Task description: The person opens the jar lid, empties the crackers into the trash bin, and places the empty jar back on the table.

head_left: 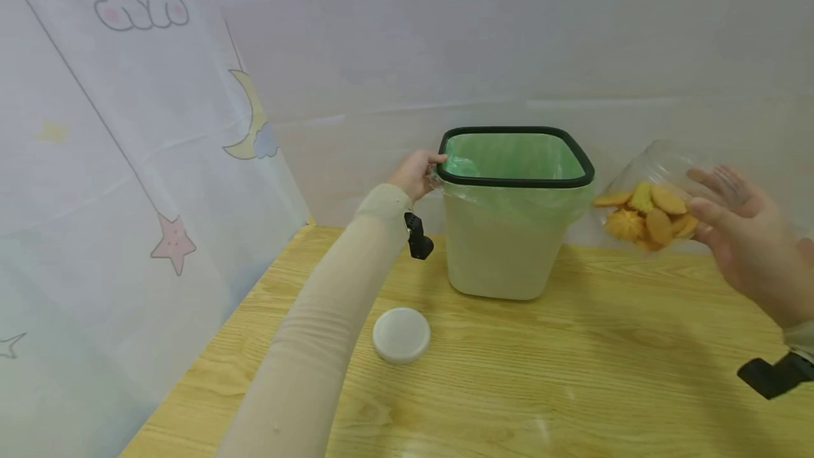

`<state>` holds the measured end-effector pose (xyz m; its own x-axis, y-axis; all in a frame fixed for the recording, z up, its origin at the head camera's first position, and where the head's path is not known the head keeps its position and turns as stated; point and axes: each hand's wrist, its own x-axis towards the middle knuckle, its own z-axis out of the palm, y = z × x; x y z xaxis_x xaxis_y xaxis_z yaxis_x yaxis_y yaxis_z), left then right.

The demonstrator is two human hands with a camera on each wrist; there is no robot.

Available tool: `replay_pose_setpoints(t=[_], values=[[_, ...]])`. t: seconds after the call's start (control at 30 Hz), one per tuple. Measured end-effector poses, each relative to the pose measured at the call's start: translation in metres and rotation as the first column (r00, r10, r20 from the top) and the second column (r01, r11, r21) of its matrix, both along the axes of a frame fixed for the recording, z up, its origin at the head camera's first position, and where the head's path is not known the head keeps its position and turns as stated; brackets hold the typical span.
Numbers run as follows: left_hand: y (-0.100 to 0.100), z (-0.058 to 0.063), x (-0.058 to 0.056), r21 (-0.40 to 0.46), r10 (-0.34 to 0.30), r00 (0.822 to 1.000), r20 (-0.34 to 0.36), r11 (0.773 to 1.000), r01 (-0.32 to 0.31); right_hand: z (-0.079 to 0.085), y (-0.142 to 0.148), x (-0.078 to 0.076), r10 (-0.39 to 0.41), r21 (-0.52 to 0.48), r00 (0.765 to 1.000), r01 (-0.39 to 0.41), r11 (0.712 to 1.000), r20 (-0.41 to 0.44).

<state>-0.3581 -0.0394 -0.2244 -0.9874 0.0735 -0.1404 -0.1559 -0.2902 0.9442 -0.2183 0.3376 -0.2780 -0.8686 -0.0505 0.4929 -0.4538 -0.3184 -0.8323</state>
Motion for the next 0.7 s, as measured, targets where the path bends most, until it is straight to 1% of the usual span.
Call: replay_pose_setpoints(t=[0.13, 0.23, 0.33, 0.43, 0.57, 0.7], values=[[-0.001, 0.0, 0.0, -0.001, -0.003, 1.0, 0.001, 1.0, 0.003, 0.004, 0.0, -0.003, -0.027, 0.03, 1.0, 0.027, 0.999, 0.008], [-0.001, -0.001, -0.001, 0.001, -0.014, 1.0, 0.002, 1.0, 0.014, 0.006, -0.001, -0.005, -0.063, 0.068, 0.998, 0.061, 0.996, 0.027], [-0.002, -0.002, -0.001, 0.003, -0.019, 1.0, -0.006, 1.0, 0.019, 0.009, -0.003, -0.008, -0.076, 0.08, 0.996, 0.073, 0.994, 0.04], [-0.002, -0.002, 0.0, 0.006, -0.011, 1.0, -0.013, 1.0, 0.011, 0.011, -0.002, -0.012, -0.078, 0.07, 0.996, 0.075, 0.995, 0.036], [-0.002, -0.002, 0.001, 0.019, -0.008, 1.0, -0.013, 1.0, 0.008, 0.012, -0.001, -0.015, -0.069, 0.031, 0.997, 0.068, 0.997, 0.028], [-0.002, -0.002, 0.001, 0.041, -0.011, 1.0, -0.006, 0.999, 0.011, 0.014, 0.0, -0.018, -0.064, 0.032, 0.997, 0.063, 0.998, 0.032]])
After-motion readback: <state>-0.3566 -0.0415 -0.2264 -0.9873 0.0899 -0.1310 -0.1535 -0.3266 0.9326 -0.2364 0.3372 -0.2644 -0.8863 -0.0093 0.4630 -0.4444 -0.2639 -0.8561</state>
